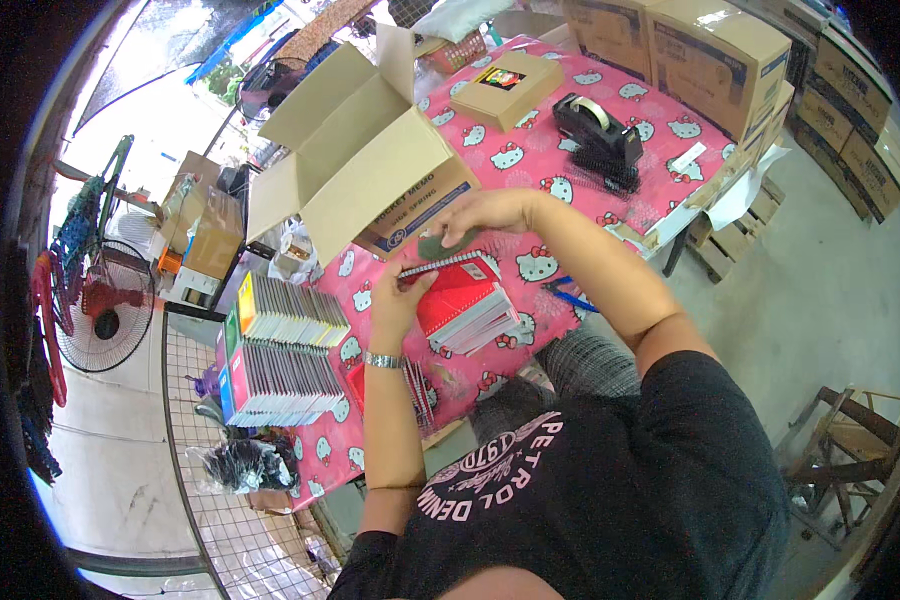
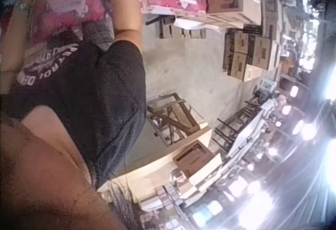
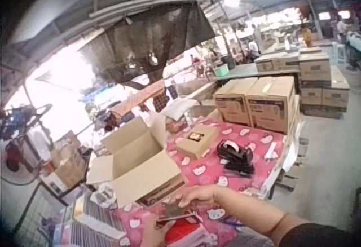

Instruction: The person prepares notebooks by inserting a spiral binding into pre-punched holes and then uses a blue tool to crimp or trim the binding wire.

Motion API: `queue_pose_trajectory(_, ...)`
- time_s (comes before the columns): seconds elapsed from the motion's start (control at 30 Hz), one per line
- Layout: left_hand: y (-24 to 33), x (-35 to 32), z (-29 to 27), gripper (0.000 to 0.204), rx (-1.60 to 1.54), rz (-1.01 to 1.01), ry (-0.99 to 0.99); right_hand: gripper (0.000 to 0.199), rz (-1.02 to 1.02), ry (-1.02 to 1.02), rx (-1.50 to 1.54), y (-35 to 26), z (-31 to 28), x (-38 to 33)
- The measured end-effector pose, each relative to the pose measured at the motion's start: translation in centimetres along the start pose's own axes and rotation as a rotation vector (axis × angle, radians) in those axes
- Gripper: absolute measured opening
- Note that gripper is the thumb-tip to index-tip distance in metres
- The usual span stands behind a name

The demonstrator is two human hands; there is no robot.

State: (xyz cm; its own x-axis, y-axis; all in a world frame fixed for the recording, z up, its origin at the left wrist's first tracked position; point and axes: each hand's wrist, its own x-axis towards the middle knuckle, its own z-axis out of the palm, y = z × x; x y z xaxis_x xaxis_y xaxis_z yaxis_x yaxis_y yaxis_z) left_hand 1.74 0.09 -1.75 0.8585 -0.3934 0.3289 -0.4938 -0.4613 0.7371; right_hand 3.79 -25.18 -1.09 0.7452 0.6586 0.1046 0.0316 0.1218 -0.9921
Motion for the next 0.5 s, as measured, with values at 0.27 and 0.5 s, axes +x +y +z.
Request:
queue_pose_trajectory(0.27, 0.8, -0.4, 0.5, 0.017, -0.379, -0.146, 0.115, 0.066, 0.508, 0.574, -1.222, 12.9, -2.2, -8.5)
queue_pose_trajectory(0.5, -1.6, -1.9, 0.7, 0.024, -0.284, -0.269, 0.17, 0.065, 0.402, 0.628, -1.395, 15.4, 8.0, -17.0)
